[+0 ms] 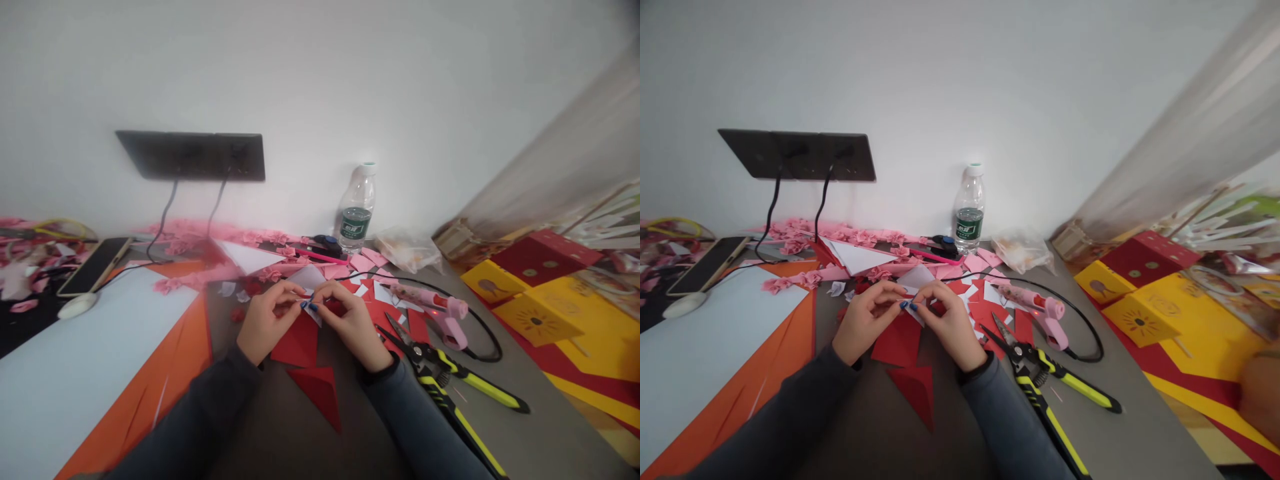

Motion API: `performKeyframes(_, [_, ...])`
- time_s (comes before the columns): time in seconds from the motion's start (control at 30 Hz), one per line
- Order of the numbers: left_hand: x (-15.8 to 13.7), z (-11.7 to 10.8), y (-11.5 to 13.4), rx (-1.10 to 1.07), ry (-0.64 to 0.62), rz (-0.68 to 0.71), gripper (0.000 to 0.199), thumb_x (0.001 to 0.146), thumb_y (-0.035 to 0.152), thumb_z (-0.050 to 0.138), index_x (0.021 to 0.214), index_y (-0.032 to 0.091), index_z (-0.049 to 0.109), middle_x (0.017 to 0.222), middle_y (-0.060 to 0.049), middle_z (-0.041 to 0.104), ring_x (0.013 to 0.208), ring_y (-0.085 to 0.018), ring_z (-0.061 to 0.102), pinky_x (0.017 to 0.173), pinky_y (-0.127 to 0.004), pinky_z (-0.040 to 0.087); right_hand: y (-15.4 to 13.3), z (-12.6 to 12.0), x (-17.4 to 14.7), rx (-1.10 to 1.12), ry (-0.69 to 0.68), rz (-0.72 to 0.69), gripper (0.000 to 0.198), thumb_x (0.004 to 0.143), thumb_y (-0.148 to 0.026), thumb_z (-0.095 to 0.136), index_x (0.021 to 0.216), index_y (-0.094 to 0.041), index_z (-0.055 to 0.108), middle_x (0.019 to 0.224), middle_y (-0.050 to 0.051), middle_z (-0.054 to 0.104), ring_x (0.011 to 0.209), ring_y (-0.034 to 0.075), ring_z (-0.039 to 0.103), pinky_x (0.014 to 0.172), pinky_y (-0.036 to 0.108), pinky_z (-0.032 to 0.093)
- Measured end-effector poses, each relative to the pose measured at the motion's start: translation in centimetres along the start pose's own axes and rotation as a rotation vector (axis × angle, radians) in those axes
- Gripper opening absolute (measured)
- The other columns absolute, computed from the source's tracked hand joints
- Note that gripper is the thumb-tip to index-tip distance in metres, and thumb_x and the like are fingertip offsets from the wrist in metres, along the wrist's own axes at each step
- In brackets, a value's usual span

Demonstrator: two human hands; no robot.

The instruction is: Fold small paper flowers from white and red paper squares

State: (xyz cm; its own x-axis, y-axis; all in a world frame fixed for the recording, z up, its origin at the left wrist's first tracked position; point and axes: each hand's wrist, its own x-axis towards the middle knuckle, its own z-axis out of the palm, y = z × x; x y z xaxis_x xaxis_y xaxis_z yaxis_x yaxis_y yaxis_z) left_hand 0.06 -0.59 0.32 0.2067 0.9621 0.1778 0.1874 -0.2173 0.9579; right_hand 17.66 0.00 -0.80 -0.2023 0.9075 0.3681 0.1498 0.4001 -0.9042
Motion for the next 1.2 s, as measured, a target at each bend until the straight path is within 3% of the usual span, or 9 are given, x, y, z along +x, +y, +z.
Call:
performKeyframes(0.73, [-0.24, 0.18, 0.39, 0.082, 0.032, 0.102, 0.007, 0.083, 0.018, 0.06, 0.087, 0.02, 0.065, 0.084, -0.003, 0.075, 0.083, -0.019, 0.074, 0.072, -0.024, 0.059, 0.36, 0.11, 0.02, 0.179, 0.024, 0.133, 0.019, 0.082, -0.036, 0.068, 0.077, -0.02, 0.059, 0.081, 0.003, 0.06, 0.076, 0.017, 0.057, 0.068, 0.029, 0.048])
performKeyframes(0.93, [-0.27, 0.23, 0.36, -0.003, 0.016, 0.044, 0.006, 0.082, 0.021, 0.063, 0.087, 0.019, 0.063, 0.085, -0.004, 0.075, 0.084, -0.02, 0.073, 0.07, -0.024, 0.057, 0.76, 0.32, -0.03, 0.277, 0.052, 0.161, 0.027, 0.078, -0.039, 0.071, 0.085, -0.022, 0.05, 0.082, 0.0, 0.056, 0.07, 0.014, 0.053, 0.062, 0.026, 0.046])
performKeyframes(1.2, [0.14, 0.63, 0.11, -0.182, 0.076, -0.111, 0.017, 0.07, 0.021, 0.072, 0.083, 0.018, 0.061, 0.078, -0.003, 0.073, 0.078, -0.019, 0.072, 0.07, -0.025, 0.057, 0.84, 0.51, 0.0, 0.323, 0.031, 0.23, 0.032, 0.075, -0.044, 0.073, 0.088, -0.022, 0.054, 0.07, -0.003, 0.053, 0.061, 0.012, 0.051, 0.055, 0.024, 0.043])
